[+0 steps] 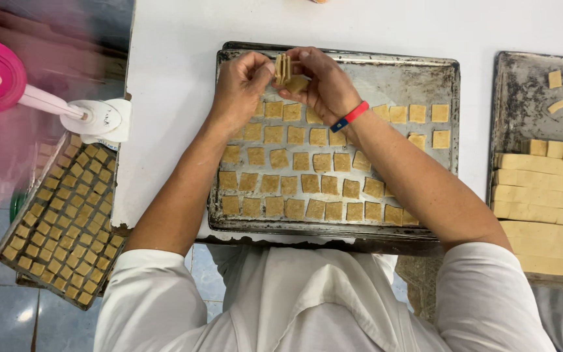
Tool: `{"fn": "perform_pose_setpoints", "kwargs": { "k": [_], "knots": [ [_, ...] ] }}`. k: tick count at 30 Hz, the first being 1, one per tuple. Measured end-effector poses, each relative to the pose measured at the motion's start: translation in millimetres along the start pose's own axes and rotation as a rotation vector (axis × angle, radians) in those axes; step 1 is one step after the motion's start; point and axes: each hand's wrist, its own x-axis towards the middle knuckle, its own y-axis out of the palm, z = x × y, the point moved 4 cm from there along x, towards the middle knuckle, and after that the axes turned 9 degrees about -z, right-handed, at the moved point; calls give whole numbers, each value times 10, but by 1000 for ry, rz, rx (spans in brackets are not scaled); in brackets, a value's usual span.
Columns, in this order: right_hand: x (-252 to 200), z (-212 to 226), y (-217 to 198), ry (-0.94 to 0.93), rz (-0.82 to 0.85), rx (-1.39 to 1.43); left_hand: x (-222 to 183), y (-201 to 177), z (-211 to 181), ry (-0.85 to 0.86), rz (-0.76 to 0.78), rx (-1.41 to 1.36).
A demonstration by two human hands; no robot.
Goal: The person picks up small squares of dough from one metal tray and places them into rows on another metal tray by hand.
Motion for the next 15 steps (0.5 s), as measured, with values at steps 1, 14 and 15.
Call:
{"fn": "perform_pose_setpoints", "kwargs": {
  "k": [1, 14, 15],
  "knots": [
    [4, -2, -6, -37, 3, -47, -2, 6, -19, 28, -7, 16],
    [64, -74, -292, -93, 26, -286, -7, 41, -9, -89, 15, 0],
    [64, -55, -331, -88, 7, -293, 9, 3, -21, -46, -17, 84]
  ]
}}
